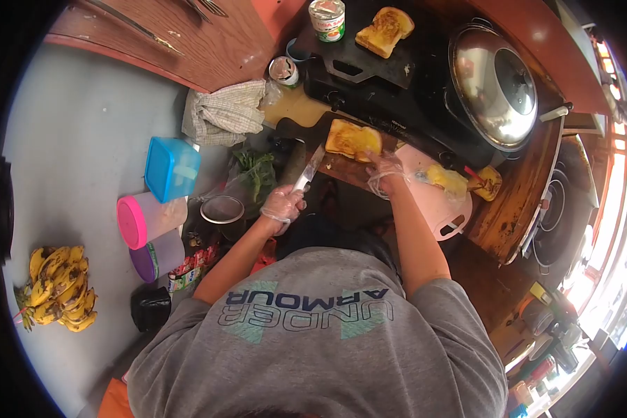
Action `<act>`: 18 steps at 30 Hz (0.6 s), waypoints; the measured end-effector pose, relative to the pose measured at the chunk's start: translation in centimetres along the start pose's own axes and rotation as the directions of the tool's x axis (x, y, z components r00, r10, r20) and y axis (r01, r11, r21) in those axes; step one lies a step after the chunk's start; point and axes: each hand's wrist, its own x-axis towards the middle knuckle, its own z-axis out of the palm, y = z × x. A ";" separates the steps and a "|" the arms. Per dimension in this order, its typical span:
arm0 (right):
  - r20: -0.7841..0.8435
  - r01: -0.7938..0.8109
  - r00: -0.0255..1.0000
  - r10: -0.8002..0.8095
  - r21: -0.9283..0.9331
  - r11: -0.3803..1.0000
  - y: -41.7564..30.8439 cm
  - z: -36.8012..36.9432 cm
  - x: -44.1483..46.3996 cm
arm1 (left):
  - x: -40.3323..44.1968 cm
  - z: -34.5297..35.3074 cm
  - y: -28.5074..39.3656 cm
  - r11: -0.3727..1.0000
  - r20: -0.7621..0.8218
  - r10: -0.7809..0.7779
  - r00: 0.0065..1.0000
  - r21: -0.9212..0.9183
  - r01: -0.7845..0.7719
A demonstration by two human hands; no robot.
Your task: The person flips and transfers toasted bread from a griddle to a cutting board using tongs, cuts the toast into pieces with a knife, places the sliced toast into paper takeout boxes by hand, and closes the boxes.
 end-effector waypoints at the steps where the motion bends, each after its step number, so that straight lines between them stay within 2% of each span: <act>1: -0.052 0.080 0.996 -0.077 0.061 0.995 0.0 0.0 -0.2 | -0.5 0.0 0.6 1.000 0.000 0.001 1.000 -0.002 -0.001; 2: -0.109 0.163 0.983 -0.150 0.119 0.979 -0.1 -0.1 -0.4 | -0.8 -0.2 1.1 0.992 0.056 -0.083 0.995 -0.087 0.088; 3: -0.108 0.164 0.983 -0.151 0.122 0.979 -0.3 -0.4 -0.6 | -1.1 -0.2 1.5 0.970 0.118 -0.161 0.980 -0.164 0.180; 5: 0.211 0.327 0.918 -0.337 0.083 0.941 -0.5 -1.2 -1.1 | -1.6 0.2 2.2 0.950 0.145 -0.208 0.967 -0.207 0.235; 6: 0.211 0.327 0.917 -0.338 0.086 0.941 -0.2 -1.7 -1.0 | -1.7 0.4 2.3 0.923 0.174 -0.251 0.952 -0.253 0.290; 9: 0.202 0.359 0.907 -0.370 0.088 0.929 0.6 -2.4 -0.7 | -1.9 1.1 2.2 0.912 0.198 -0.229 0.953 -0.297 0.281; 11: 0.070 0.137 0.987 -0.148 0.141 0.980 0.5 -2.7 -0.9 | -2.0 1.0 2.4 0.926 0.181 -0.214 0.960 -0.274 0.258; 13: 0.115 0.095 0.987 -0.110 0.126 0.987 1.5 -3.5 0.6 | -1.8 1.2 2.4 0.939 0.165 -0.199 0.966 -0.250 0.236; 15: 0.165 0.055 0.984 -0.073 0.109 0.993 1.4 -3.5 1.6 | -0.8 1.0 1.5 0.991 0.007 -0.050 0.999 -0.128 0.051; 16: 0.139 -0.028 0.990 0.015 0.095 0.995 0.6 -3.2 1.0 | 0.7 0.5 0.3 0.991 -0.018 0.044 0.999 -0.130 -0.046; 17: 0.112 -0.112 0.988 0.103 0.081 0.990 -0.1 -2.7 0.5 | 1.9 -0.3 -0.9 0.991 -0.018 0.042 0.999 -0.128 -0.044; 18: 0.111 -0.114 0.988 0.104 0.083 0.990 -0.1 -2.5 0.7 | 2.3 -0.4 -0.9 0.996 0.009 0.075 0.997 -0.040 -0.074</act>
